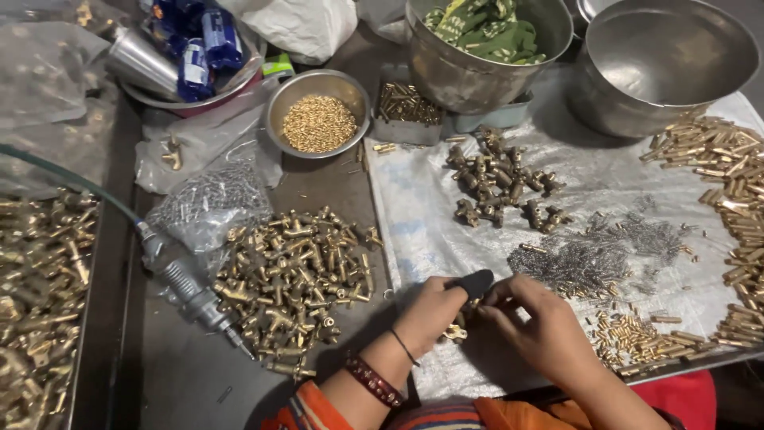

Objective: Assembling small metal components into brass valve bodies at a workbench.

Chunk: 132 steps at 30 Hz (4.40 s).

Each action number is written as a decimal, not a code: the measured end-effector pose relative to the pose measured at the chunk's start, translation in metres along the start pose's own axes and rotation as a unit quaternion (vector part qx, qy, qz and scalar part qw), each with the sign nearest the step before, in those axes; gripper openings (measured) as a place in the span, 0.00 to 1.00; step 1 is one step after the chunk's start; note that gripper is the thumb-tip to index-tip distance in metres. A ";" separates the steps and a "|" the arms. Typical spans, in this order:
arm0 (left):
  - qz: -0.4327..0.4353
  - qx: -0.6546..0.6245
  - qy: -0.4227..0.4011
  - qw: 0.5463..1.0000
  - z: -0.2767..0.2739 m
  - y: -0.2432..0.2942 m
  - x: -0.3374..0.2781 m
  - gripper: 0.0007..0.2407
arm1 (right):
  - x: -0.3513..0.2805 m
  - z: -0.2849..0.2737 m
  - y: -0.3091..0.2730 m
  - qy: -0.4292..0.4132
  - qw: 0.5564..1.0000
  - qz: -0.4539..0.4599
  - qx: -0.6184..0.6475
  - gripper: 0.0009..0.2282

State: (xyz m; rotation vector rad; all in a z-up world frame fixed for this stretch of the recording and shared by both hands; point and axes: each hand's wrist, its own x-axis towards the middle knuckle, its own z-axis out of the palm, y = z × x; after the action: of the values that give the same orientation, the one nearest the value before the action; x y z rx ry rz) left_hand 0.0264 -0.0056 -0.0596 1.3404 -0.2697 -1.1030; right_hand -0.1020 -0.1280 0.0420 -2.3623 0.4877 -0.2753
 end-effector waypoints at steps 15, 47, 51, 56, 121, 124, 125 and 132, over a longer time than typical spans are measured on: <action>0.305 0.643 0.433 0.553 -0.092 0.138 -0.114 0.33 | -0.066 -0.021 0.072 0.138 0.986 0.081 0.036 0.09; 0.084 0.323 0.005 0.943 0.038 0.055 -0.049 0.23 | -0.046 -0.014 0.032 -0.092 0.988 -0.075 -0.104 0.12; 0.094 0.347 0.052 0.932 0.028 0.061 -0.058 0.17 | -0.044 -0.018 0.020 -0.062 0.993 -0.035 -0.095 0.15; 0.048 0.296 0.007 0.954 0.033 0.040 -0.058 0.18 | -0.039 -0.013 0.048 -0.004 0.988 0.053 0.148 0.10; -0.090 0.198 -0.262 0.940 0.057 0.039 -0.036 0.10 | -0.058 -0.026 0.079 0.014 0.858 0.299 0.418 0.09; -0.069 0.186 -0.275 0.941 0.051 0.020 -0.029 0.13 | -0.056 -0.026 0.078 0.007 0.864 0.277 0.421 0.09; -0.065 0.177 -0.272 0.944 0.049 0.009 -0.025 0.12 | -0.056 -0.026 0.076 0.004 0.869 0.272 0.412 0.10; -0.085 0.088 -0.259 0.958 0.044 0.012 -0.022 0.08 | -0.056 -0.034 0.043 0.015 0.964 0.086 0.250 0.09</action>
State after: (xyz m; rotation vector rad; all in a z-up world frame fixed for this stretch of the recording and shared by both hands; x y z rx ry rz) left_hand -0.0104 -0.0195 -0.0274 1.2237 -0.6588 -1.6027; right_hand -0.1751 -0.1547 0.0340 -1.8168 0.5607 -0.3127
